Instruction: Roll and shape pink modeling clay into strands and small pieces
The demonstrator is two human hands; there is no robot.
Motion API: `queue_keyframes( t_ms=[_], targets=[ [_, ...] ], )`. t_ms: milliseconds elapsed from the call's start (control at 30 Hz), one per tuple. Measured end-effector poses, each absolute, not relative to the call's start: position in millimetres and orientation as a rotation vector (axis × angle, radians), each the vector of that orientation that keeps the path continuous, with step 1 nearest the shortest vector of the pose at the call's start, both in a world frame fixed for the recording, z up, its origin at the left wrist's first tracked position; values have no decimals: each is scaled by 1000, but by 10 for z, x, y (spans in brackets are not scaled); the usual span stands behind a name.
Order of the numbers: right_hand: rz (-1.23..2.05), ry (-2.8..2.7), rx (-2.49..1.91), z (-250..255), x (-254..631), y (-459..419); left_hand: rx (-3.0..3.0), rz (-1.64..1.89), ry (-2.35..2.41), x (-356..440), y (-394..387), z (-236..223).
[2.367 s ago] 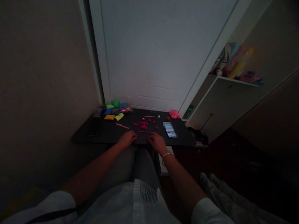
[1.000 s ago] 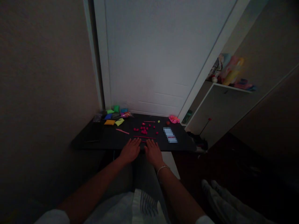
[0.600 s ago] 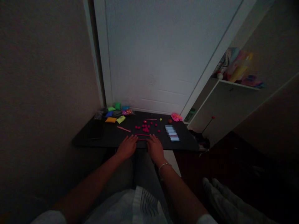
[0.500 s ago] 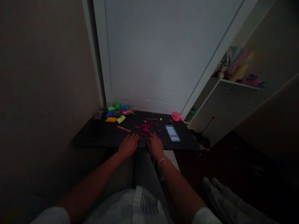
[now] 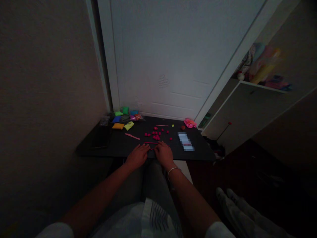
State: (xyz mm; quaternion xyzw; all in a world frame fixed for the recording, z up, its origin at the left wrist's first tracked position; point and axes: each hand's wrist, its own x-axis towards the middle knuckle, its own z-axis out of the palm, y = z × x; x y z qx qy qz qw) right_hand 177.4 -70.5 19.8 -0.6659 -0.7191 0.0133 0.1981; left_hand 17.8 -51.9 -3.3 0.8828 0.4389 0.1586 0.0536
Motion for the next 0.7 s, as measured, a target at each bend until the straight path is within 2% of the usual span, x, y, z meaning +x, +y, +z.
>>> queue_keyframes(
  t_ms=[333, 700],
  targets=[
    [55, -2112, -1778, 172, 1805, -726, 2877, 493, 1276, 218, -625, 24],
    [-43, -2109, -1798, 42, 1886, -915, 2809, 478, 1548, 477, -749, 37]
  ],
)
